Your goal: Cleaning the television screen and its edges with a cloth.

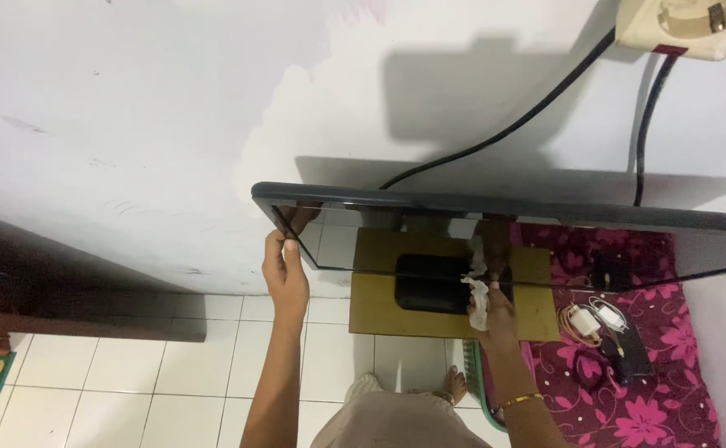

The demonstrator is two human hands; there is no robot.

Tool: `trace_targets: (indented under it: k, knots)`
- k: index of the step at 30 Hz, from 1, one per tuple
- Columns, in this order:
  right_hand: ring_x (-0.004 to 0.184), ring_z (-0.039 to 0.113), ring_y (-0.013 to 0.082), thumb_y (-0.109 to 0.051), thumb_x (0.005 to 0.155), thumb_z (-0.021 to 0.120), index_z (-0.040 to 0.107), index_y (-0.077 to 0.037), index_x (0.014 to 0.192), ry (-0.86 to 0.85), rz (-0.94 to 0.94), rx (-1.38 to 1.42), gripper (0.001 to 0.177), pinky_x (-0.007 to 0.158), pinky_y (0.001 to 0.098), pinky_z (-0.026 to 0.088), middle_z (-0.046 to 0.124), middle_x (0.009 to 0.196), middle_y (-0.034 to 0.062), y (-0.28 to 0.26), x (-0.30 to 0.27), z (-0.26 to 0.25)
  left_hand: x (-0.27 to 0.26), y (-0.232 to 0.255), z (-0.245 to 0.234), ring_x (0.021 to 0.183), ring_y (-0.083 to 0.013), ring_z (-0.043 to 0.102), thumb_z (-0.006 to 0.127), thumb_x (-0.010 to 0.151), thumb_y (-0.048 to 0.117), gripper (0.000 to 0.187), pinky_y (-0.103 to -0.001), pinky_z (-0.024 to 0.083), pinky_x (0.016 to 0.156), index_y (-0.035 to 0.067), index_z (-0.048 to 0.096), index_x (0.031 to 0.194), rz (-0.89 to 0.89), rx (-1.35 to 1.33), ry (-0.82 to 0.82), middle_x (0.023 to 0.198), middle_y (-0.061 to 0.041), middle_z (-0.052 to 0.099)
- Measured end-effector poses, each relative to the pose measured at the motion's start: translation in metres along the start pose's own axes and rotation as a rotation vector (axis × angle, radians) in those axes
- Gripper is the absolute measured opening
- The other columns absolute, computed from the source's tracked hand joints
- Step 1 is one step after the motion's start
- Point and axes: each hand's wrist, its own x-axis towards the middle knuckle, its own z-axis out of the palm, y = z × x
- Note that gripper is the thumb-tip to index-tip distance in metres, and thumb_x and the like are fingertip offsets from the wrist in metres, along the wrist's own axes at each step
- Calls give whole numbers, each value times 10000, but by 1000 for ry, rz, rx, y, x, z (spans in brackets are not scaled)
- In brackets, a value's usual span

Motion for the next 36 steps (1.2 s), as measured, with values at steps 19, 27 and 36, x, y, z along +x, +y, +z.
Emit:
trace_targets:
  k: [19,27,36]
  knots:
    - [648,615,135,-425,1063,554,669,-60,1082,80,47,-40,383,543,313,514,670,836,31,23,13,-19,-14,0,-13,917,-120,511,493,1109,268,302,-278,434,823,1,618,1175,129,97,35,1071,-57,591]
    - [992,474,151,-41,961,441,401,-32,1305,-92,-449,-1075,346,774,225,452,443,1170,86,107,-19,28,-21,10,-24,1022,-175,583,519,1091,207,259,-325,469,906,-8,652,1149,78,137,44,1129,-119,642]
    - [655,510,112,-26,867,572,531,-124,1200,-238,20,-903,350,495,276,415,585,889,21,41,-106,227,-83,-3,-33,839,-132,624,577,1056,148,143,-291,524,773,14,625,1059,-42,51,-3,942,-65,695]
